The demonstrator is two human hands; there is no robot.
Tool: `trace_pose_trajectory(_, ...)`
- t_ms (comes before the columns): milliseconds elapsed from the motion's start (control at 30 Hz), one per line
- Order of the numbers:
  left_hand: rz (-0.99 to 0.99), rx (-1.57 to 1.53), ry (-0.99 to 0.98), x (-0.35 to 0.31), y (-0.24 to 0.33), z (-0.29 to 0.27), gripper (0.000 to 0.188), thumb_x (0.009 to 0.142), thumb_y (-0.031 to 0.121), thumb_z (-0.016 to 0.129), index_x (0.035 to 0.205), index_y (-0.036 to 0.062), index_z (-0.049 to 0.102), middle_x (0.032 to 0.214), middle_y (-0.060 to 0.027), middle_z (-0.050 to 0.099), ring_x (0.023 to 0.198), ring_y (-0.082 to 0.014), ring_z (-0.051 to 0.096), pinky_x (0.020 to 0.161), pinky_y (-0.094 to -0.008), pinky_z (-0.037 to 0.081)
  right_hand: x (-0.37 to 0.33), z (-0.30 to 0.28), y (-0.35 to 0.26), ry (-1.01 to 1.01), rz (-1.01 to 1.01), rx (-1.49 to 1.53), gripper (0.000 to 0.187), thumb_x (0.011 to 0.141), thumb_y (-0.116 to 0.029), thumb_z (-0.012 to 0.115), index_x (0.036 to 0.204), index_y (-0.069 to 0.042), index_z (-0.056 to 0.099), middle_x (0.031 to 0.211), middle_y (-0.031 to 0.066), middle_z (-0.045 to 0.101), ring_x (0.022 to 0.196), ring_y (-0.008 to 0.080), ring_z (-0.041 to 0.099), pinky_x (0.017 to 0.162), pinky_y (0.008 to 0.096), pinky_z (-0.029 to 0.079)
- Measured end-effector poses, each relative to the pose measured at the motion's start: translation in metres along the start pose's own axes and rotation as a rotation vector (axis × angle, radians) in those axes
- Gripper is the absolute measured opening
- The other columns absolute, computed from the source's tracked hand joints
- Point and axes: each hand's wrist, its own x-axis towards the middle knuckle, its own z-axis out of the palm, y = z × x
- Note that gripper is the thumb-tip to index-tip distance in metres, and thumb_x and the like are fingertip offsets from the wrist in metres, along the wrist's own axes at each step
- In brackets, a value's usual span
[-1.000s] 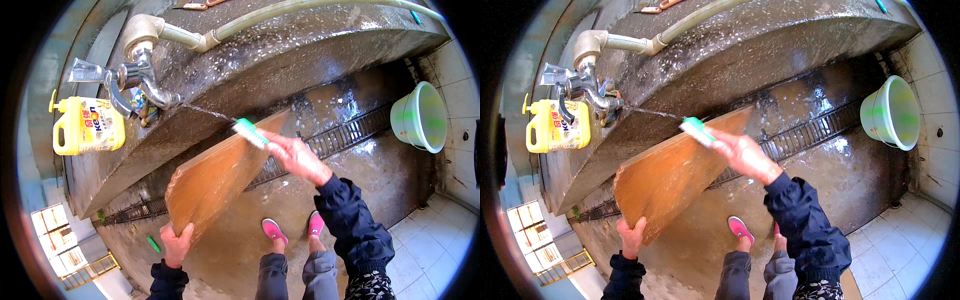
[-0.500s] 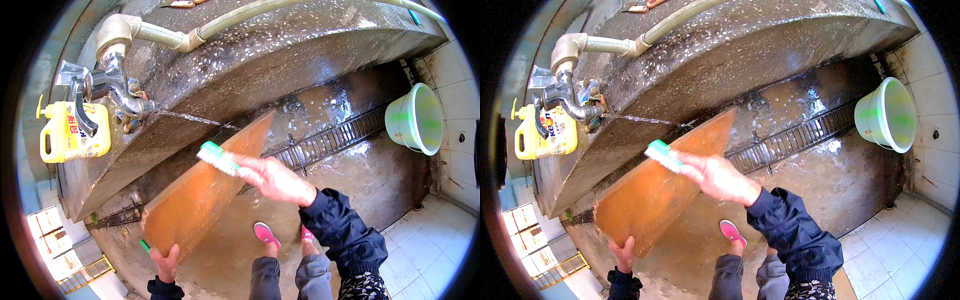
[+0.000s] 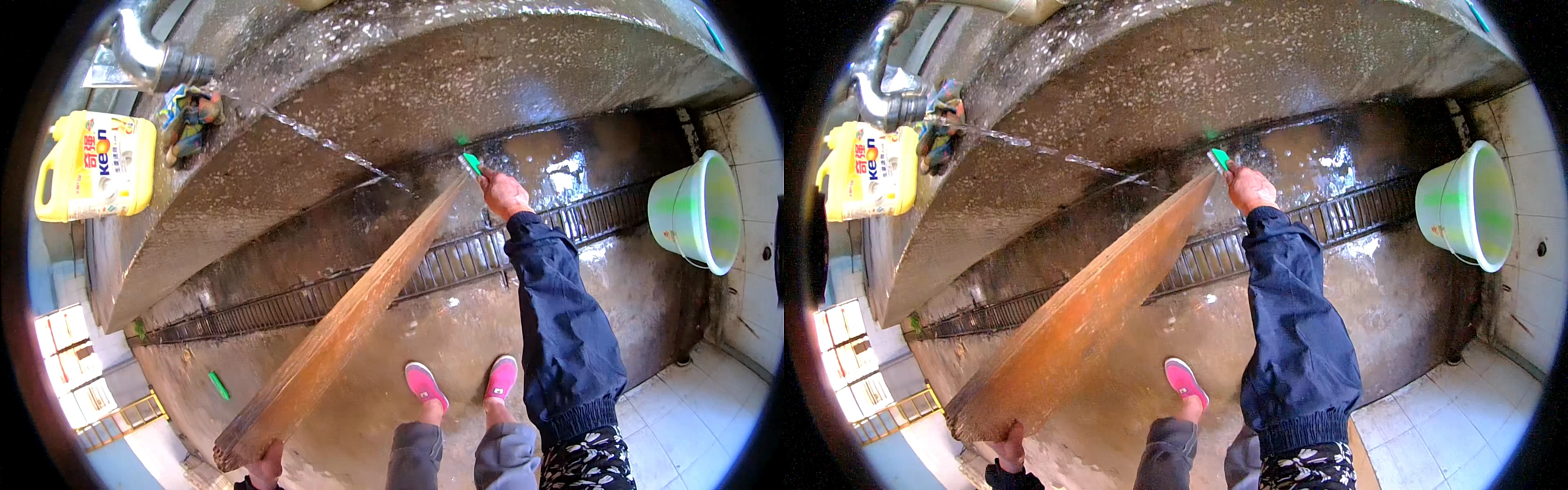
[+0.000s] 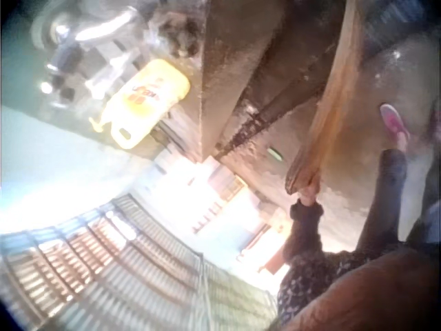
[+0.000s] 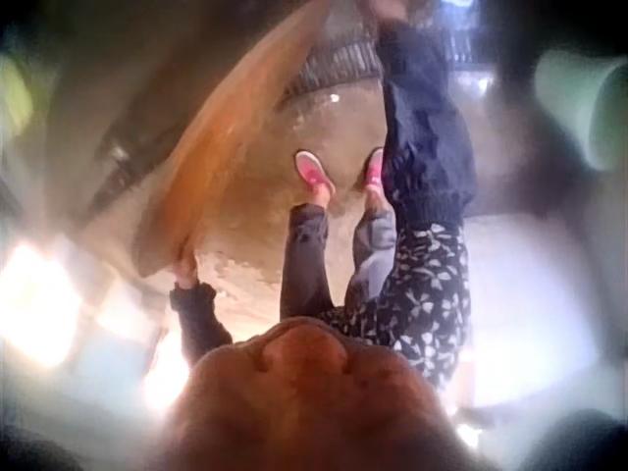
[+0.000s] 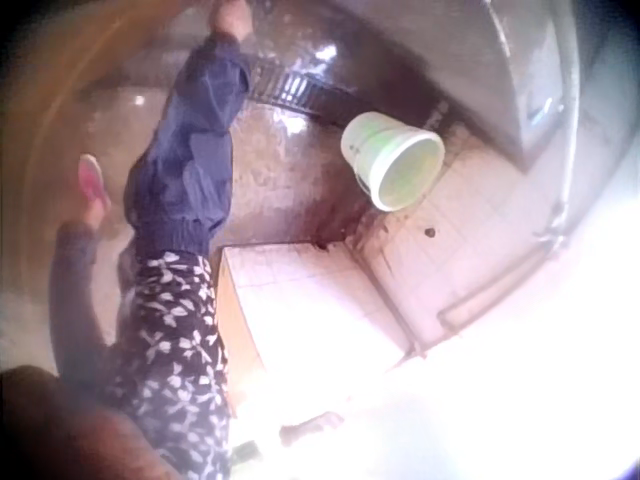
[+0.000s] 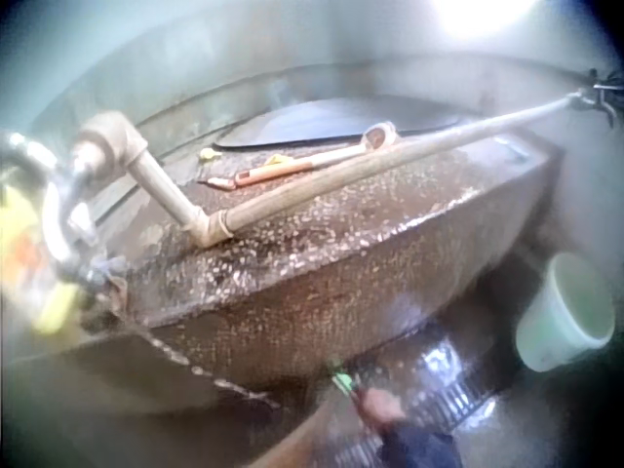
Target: The person carries a large wooden cutting board to a washing area and scrubs it with a green brush and liquid soap. They rinse the board under running water and continue scrubbing both sides before rinsing the brush.
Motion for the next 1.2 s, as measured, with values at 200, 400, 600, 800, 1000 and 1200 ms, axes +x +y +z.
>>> trace_pose_trajectory(200, 0.236, 0.402, -0.409, 0.036, 0.093, 0.024, 0.046, 0.072, 0.005, 0.065, 0.117, -0.0025, 0.06, 0.111, -0.0139, 0.067, 0.095, -0.0295, 0.066, 0.081, -0.0354, 0.052, -0.103, -0.035, -0.038, -0.313, 0.416, 1.081, 0.056, 0.089, -0.062, 0.048, 0.126, -0.02, 0.047, 0.083, 0.0118, 0.064, 0.053, 0.0167, 0.056, 0.042, 0.0287, 0.038)
trace_pose_trajectory(400, 0.629, 0.241, -0.675, 0.076, 0.169, 0.063, 0.057, 0.064, 0.004, 0.063, 0.12, -0.006, 0.056, 0.122, -0.0201, 0.06, 0.113, -0.0326, 0.06, 0.096, -0.0376, 0.048, -0.238, -0.108, -0.042, -0.527, 0.691, 1.383, 0.054, 0.086, -0.066, 0.051, 0.108, -0.017, 0.053, 0.081, 0.0036, 0.06, 0.05, 0.0093, 0.049, 0.034, 0.02, 0.029)
trace_pose_trajectory(600, 0.914, 0.301, -0.813, 0.083, 0.209, 0.102, 0.052, 0.065, 0.002, 0.062, 0.115, -0.0067, 0.058, 0.117, -0.0212, 0.061, 0.11, -0.0325, 0.061, 0.096, -0.0395, 0.049, -0.306, -0.105, -0.005, -0.349, 0.609, 1.443, 0.048, 0.089, -0.007, 0.051, 0.134, -0.013, 0.04, 0.107, 0.0062, 0.057, 0.086, 0.0181, 0.061, 0.067, 0.0328, 0.055)
trace_pose_trajectory(800, 1.021, 0.394, -0.793, 0.098, 0.23, 0.091, 0.044, 0.066, -0.001, 0.061, 0.11, -0.0011, 0.064, 0.115, -0.0163, 0.064, 0.109, -0.0292, 0.062, 0.097, -0.0393, 0.049, -0.338, -0.097, -0.011, -0.232, 0.605, 1.709, 0.057, 0.086, 0.003, 0.045, 0.141, -0.012, 0.033, 0.113, 0.0086, 0.056, 0.098, 0.0231, 0.061, 0.082, 0.039, 0.055)
trace_pose_trajectory(1000, 0.946, 0.742, -0.529, 0.114, 0.218, 0.088, 0.052, 0.071, 0.003, 0.058, 0.123, 0.0075, 0.058, 0.133, -0.0188, 0.049, 0.126, -0.0312, 0.045, 0.108, -0.044, 0.034, -0.32, -0.066, -0.018, -0.148, 0.65, 1.733, 0.06, 0.085, 0.004, 0.046, 0.139, -0.018, 0.034, 0.104, 0.0045, 0.056, 0.076, 0.0138, 0.058, 0.052, 0.0242, 0.049)
trace_pose_trajectory(1200, -0.125, -0.572, 0.132, 0.06, 0.148, 0.115, 0.048, 0.092, 0.018, 0.048, 0.138, 0.0049, 0.041, 0.144, -0.014, 0.038, 0.134, -0.0276, 0.036, 0.11, -0.0442, 0.028, -0.307, -0.024, -0.04, -0.055, 0.645, 1.687, 0.056, 0.087, -0.001, 0.049, 0.137, -0.022, 0.034, 0.1, 0.0002, 0.055, 0.071, 0.009, 0.052, 0.043, 0.0192, 0.034)
